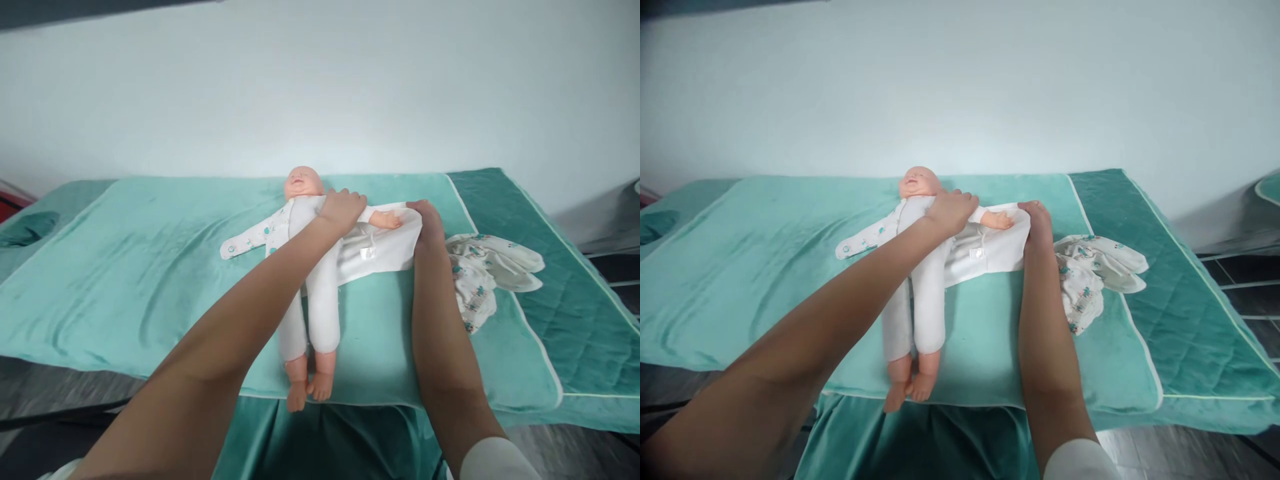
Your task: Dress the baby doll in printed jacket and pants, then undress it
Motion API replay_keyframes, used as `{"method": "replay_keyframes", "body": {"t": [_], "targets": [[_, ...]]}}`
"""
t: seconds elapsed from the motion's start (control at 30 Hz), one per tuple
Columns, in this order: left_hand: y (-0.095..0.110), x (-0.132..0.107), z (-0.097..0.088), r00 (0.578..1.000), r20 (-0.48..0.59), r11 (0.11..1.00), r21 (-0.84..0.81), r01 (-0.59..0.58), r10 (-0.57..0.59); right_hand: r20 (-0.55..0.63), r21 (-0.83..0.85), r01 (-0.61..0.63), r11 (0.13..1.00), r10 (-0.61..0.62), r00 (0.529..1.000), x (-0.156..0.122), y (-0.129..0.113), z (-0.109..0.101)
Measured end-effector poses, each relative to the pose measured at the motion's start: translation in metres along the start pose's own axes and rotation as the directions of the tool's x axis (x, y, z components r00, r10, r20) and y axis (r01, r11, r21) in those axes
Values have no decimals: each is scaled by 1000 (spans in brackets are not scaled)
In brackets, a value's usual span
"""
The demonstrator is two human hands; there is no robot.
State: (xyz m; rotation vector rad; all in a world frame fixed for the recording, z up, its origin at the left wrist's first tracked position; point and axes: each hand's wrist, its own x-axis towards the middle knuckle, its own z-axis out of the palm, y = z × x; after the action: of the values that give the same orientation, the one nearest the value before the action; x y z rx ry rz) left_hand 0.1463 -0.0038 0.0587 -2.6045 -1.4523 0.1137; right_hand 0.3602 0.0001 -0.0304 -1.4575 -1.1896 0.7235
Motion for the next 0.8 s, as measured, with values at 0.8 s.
{"method": "replay_keyframes", "body": {"t": [0.8], "targets": [[8, 8, 21, 976, -52, 969, -145, 201, -210, 392, 682, -261, 683, -41, 919, -66, -72, 36]]}}
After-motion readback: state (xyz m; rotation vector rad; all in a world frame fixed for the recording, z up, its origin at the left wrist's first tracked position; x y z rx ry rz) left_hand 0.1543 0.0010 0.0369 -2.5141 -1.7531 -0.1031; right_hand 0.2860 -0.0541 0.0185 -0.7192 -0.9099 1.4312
